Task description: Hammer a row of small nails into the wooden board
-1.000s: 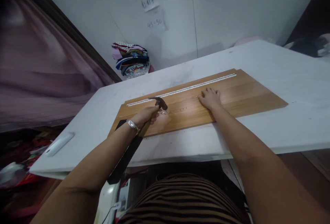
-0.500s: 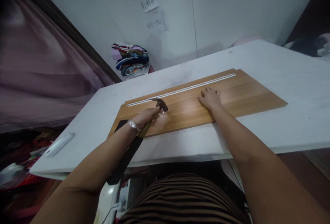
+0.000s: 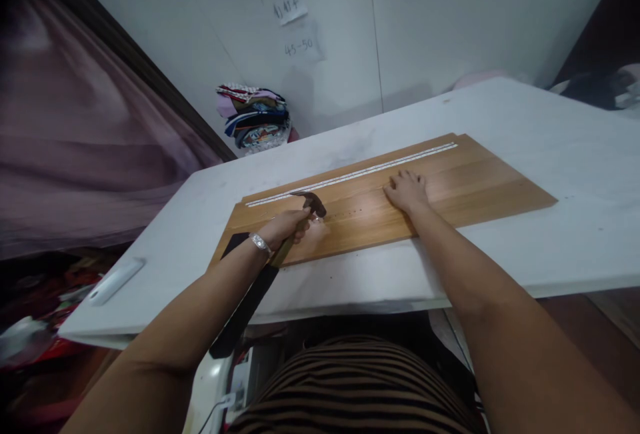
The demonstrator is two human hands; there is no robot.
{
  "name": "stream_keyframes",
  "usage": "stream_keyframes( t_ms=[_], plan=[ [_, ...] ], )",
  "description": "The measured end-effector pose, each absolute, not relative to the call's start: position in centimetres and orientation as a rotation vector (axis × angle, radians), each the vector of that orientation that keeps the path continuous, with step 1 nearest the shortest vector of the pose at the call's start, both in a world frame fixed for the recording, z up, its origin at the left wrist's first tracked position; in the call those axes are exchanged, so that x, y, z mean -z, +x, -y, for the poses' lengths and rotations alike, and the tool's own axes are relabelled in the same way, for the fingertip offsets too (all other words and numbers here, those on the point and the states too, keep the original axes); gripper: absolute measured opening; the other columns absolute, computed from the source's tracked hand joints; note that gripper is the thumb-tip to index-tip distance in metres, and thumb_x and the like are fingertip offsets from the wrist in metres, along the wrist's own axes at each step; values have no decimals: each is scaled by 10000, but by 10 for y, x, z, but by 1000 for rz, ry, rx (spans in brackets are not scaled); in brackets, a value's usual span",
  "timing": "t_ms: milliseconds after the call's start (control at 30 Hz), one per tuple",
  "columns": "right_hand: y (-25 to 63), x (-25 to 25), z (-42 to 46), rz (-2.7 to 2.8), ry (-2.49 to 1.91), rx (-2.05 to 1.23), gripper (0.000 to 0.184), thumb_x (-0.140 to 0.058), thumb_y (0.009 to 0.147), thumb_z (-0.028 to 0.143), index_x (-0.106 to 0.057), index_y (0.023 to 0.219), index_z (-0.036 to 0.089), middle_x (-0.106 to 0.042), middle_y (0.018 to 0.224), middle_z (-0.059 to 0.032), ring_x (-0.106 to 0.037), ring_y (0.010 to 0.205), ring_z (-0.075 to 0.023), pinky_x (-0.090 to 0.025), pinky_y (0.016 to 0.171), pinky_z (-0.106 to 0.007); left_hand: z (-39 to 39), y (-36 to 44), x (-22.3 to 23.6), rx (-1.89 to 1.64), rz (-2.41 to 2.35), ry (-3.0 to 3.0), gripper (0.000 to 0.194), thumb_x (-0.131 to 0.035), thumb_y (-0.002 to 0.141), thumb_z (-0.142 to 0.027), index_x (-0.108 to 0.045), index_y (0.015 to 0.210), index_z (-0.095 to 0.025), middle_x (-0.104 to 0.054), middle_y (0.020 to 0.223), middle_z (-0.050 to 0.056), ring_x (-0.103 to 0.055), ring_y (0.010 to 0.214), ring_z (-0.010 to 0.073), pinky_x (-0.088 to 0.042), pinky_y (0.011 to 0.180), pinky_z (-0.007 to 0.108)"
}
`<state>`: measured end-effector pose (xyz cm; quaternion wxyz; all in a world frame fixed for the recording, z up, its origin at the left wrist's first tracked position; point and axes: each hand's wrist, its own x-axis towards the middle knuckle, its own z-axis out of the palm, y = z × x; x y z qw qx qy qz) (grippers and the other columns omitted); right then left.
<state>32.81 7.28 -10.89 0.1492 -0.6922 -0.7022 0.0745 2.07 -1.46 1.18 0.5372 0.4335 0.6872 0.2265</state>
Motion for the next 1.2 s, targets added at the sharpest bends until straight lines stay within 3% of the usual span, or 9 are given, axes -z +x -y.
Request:
stream_keyframes(
  t_ms=[200, 833, 1200],
  plan=[
    [328, 109, -73, 2015, -1991, -225, 467, -408, 1030, 427, -768, 1218, 199, -666, 1376, -189, -516, 1360, -353, -367, 1116, -539, 13, 20, -15, -556, -1616, 1027, 307, -609, 1064, -398, -638, 886, -149, -519, 623, -32, -392, 426, 62, -316, 435, 194],
    [329, 112, -74, 2022, -1997, -204, 476, -398, 1037, 424, -766, 1217, 181, -655, 1402, -192, -518, 1362, -339, -368, 1118, -530, 16, 23, -15, -543, -1628, 1020, 309, -515, 1106, -349, -620, 894, -150, -496, 589, -43, -383, 403, 64, -286, 420, 191],
    [330, 113, -75, 2018, -1982, -203, 452, -421, 1030, 420, -771, 1209, 197, -670, 1367, -184, -521, 1358, -355, -376, 1114, -546, 10, 17, -13, -572, -1611, 1011, 324, -626, 1055, -425, -633, 885, -149, -513, 609, -36, -387, 421, 57, -297, 432, 191]
  ],
)
